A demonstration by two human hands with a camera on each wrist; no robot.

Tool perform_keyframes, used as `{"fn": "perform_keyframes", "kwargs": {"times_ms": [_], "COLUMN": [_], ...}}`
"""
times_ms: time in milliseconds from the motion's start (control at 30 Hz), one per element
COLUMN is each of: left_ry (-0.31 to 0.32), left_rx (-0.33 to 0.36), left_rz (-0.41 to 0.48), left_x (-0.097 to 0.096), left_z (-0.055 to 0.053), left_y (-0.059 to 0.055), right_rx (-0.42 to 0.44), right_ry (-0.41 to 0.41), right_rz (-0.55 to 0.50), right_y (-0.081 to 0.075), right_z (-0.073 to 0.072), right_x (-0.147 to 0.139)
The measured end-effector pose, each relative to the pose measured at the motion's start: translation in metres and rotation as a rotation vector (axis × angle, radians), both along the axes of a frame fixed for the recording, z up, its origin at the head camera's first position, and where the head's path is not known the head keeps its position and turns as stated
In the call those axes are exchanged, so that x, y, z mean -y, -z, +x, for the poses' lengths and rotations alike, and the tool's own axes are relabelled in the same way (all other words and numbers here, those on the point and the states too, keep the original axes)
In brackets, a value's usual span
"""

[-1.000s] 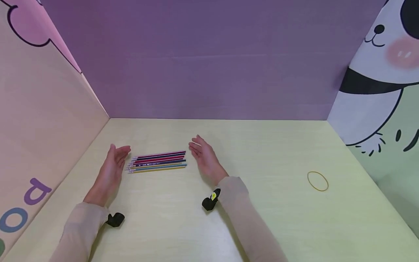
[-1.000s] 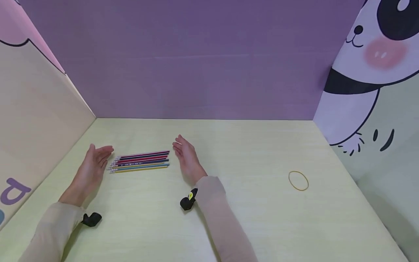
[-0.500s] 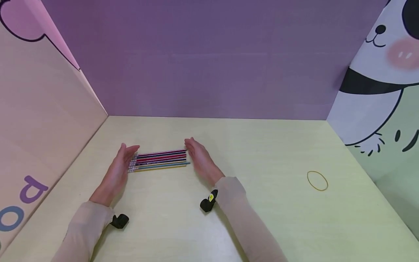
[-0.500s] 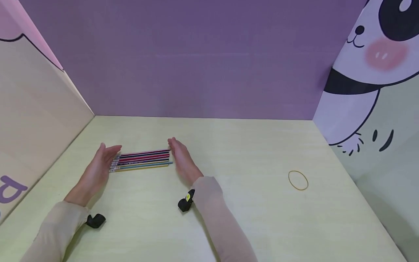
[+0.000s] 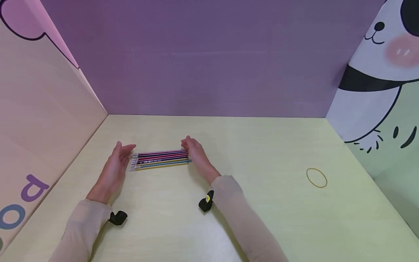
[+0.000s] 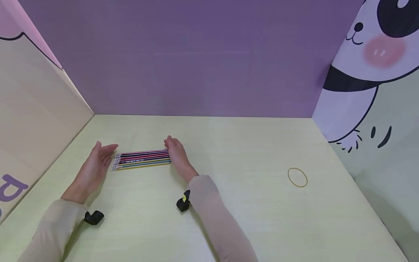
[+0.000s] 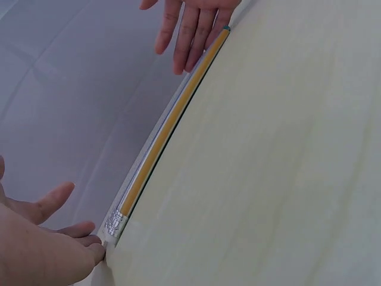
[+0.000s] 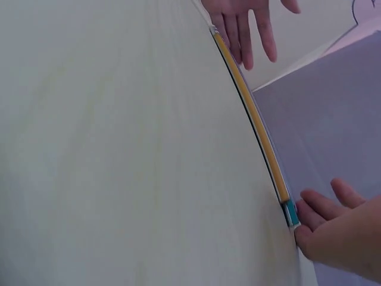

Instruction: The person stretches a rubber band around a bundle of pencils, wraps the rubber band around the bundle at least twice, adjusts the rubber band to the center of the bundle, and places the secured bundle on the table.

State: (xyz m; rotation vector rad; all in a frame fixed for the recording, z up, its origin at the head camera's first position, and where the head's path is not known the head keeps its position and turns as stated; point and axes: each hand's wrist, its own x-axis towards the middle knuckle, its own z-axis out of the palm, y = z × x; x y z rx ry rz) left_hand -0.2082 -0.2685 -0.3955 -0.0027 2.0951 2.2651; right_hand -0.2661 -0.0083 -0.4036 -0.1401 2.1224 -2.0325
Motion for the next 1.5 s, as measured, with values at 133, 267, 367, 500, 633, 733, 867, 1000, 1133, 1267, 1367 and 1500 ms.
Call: {"fn": "perform_keyframes", "kwargs": {"times_ms": [133, 267, 367, 500, 633, 733, 867, 1000, 1133, 1267, 1367, 1500], "left_ry": [0.031, 0.038, 0.036, 0.039, 0.041, 0.033, 0.005, -0.007, -0.008, -0.023, -0.043, -0.056], "left_rx": [-0.022, -0.021, -0.009, 0.009, 0.015, 0.014, 0.013, 0.011, 0.009, -0.004, -0.019, -0.027], "left_rz": [0.007, 0.014, 0.017, -0.001, -0.014, -0.018, 0.015, 0.07, 0.093, 0.136, 0.224, 0.309], "left_x": [-0.004, -0.006, -0.006, -0.008, -0.007, -0.005, 0.001, 0.005, 0.003, 0.0, 0.0, 0.002], "left_z": [-0.001, -0.002, -0.003, -0.005, -0.006, -0.006, -0.004, -0.003, -0.002, -0.001, -0.003, -0.006], "left_y": [0.001, 0.0, 0.0, 0.001, 0.002, 0.002, 0.003, 0.004, 0.005, 0.005, 0.003, 0.001], "right_rx": [-0.004, -0.031, -0.011, 0.041, 0.062, 0.067, 0.05, 0.041, 0.057, 0.058, 0.038, 0.029], "right_ry": [0.05, 0.053, 0.031, 0.02, 0.027, 0.01, -0.003, 0.019, 0.011, -0.003, -0.01, -0.019], "right_rz": [0.019, -0.084, -0.173, -0.287, -0.421, -0.484, -0.494, -0.49, -0.475, -0.453, -0.44, -0.424], "right_y": [-0.002, 0.001, 0.004, 0.007, 0.01, 0.012, 0.011, 0.011, 0.011, 0.013, 0.012, 0.008], "right_z": [0.004, 0.003, 0.003, 0.004, 0.007, 0.011, 0.013, 0.013, 0.013, 0.013, 0.012, 0.01], "right_x": [0.002, -0.003, -0.004, -0.002, 0.003, 0.006, 0.01, 0.012, 0.012, 0.012, 0.012, 0.011]}}
